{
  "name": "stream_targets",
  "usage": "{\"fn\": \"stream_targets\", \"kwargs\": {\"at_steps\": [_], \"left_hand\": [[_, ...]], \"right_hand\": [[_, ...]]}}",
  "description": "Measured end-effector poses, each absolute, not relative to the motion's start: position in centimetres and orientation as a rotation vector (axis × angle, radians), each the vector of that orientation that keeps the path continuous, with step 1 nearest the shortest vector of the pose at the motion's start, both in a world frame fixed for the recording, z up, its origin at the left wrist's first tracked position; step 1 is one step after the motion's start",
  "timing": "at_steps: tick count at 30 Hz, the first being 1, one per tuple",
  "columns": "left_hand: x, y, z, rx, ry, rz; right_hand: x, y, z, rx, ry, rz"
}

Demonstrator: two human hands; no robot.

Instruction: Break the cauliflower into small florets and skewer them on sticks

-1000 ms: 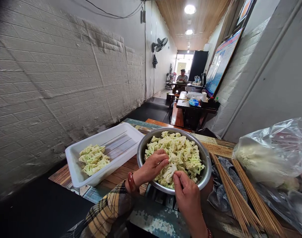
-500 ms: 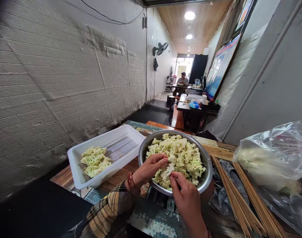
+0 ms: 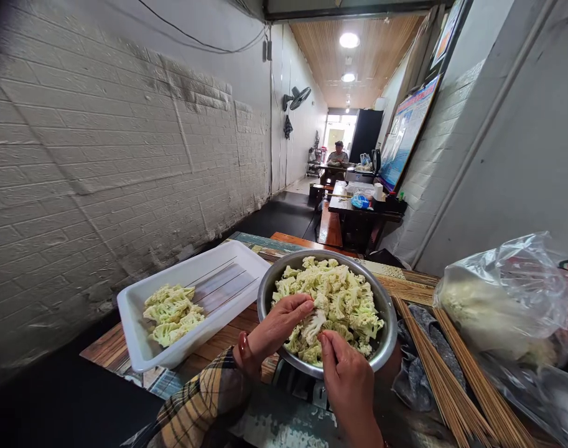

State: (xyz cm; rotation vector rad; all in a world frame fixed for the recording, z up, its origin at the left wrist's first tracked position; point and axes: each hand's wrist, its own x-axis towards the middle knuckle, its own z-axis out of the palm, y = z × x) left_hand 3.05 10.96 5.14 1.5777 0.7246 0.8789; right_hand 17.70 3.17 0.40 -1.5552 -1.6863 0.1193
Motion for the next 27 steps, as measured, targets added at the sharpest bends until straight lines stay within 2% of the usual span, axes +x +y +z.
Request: {"fn": "stream_targets", "kwargs": {"at_steps": [6, 10, 20, 23, 27], "left_hand": [[3.2, 10.9, 4.9, 1.622, 0.692, 0.871], [3.2, 10.8, 4.9, 1.572, 0.716, 0.853], [2.9, 11.9, 4.1, 1.141, 0.739, 1.252], [1.9, 13.0, 4.6, 1.126, 0.833, 1.324], [1.4, 14.3, 5.1, 1.17, 0.932, 1.385]], "right_hand": [[17.5, 3.5, -0.1, -1.566, -1.657, -0.025], [17.6, 3.4, -0.1, -1.58, -1.683, 0.007], [18.0, 3.4, -0.1, -1.546, -1.488, 0.033], [18.2, 3.3, 0.1, -1.498, -1.434, 0.114], [18.7, 3.6, 0.6, -1.391, -1.275, 0.385]]}}
